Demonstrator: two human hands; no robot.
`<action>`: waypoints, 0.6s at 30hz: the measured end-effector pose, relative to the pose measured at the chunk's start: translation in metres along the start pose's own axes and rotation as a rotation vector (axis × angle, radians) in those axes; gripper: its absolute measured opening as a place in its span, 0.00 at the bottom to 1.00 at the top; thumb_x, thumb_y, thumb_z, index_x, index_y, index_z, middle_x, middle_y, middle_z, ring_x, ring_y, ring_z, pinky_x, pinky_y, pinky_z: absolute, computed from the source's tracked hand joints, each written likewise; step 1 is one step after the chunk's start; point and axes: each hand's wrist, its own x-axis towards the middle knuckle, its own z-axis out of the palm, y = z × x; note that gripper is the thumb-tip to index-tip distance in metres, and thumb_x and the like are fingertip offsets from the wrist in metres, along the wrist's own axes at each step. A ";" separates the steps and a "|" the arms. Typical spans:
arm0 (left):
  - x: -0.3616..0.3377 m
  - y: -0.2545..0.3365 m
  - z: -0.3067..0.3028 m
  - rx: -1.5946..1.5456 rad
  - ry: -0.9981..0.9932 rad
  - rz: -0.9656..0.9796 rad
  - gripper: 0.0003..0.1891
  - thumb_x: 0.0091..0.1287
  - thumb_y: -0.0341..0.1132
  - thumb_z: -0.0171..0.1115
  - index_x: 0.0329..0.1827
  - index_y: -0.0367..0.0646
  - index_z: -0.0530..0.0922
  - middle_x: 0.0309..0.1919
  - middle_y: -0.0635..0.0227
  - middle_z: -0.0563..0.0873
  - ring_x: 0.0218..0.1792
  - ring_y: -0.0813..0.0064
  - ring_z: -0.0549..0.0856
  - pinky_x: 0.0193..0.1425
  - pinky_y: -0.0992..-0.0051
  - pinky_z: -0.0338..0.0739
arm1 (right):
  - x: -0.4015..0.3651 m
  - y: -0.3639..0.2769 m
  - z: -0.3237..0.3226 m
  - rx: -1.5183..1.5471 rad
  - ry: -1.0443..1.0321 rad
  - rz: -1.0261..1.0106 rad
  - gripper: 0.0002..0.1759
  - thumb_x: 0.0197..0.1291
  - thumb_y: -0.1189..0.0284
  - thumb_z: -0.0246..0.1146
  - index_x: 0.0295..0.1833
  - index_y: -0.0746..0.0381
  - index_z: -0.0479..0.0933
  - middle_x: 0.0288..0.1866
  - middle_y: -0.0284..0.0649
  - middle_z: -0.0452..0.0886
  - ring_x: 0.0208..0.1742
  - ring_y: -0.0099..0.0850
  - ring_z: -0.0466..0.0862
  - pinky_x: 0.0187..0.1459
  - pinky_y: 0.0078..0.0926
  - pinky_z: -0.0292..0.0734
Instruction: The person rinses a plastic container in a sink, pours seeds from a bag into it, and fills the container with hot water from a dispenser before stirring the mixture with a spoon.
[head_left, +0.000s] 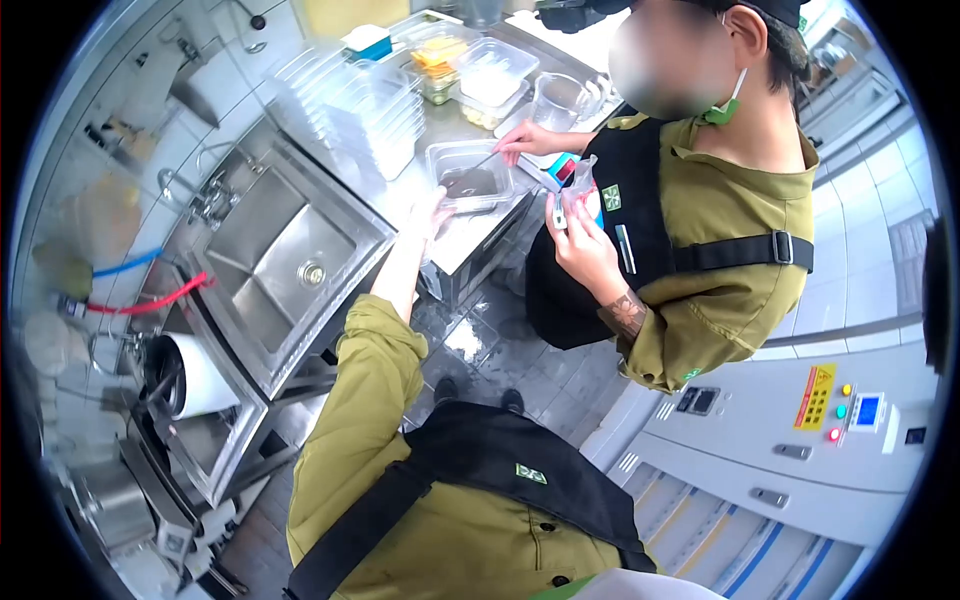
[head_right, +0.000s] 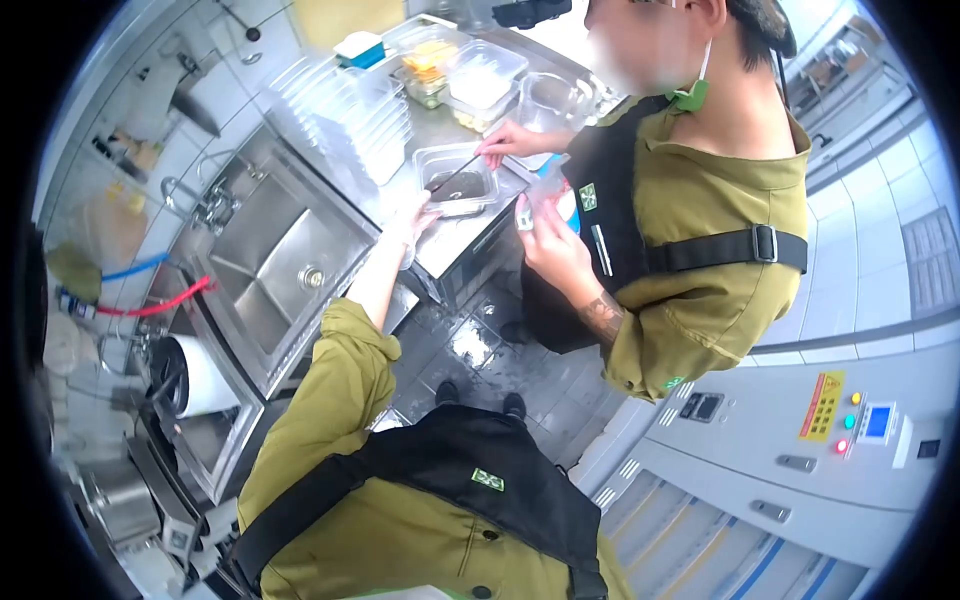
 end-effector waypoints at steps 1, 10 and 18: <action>0.013 -0.006 -0.006 0.008 -0.027 -0.030 0.22 0.58 0.37 0.63 0.51 0.32 0.70 0.45 0.56 0.76 0.41 0.64 0.80 0.46 0.67 0.79 | -0.004 -0.004 0.006 0.000 0.003 -0.011 0.10 0.58 0.67 0.50 0.33 0.61 0.73 0.28 0.35 0.76 0.27 0.26 0.76 0.31 0.23 0.72; 0.005 -0.002 -0.021 -0.098 -0.220 0.050 0.15 0.59 0.35 0.62 0.43 0.34 0.72 0.37 0.60 0.77 0.39 0.66 0.80 0.44 0.73 0.80 | -0.019 -0.057 0.032 -0.032 -0.018 -0.099 0.09 0.58 0.69 0.50 0.36 0.62 0.73 0.31 0.36 0.76 0.31 0.27 0.76 0.33 0.22 0.72; 0.004 -0.006 -0.020 -0.049 -0.120 -0.008 0.14 0.57 0.37 0.63 0.40 0.37 0.73 0.33 0.64 0.76 0.36 0.71 0.79 0.44 0.74 0.79 | -0.026 -0.121 0.052 -0.102 -0.080 -0.258 0.09 0.59 0.70 0.50 0.39 0.63 0.73 0.34 0.36 0.76 0.35 0.27 0.76 0.36 0.21 0.72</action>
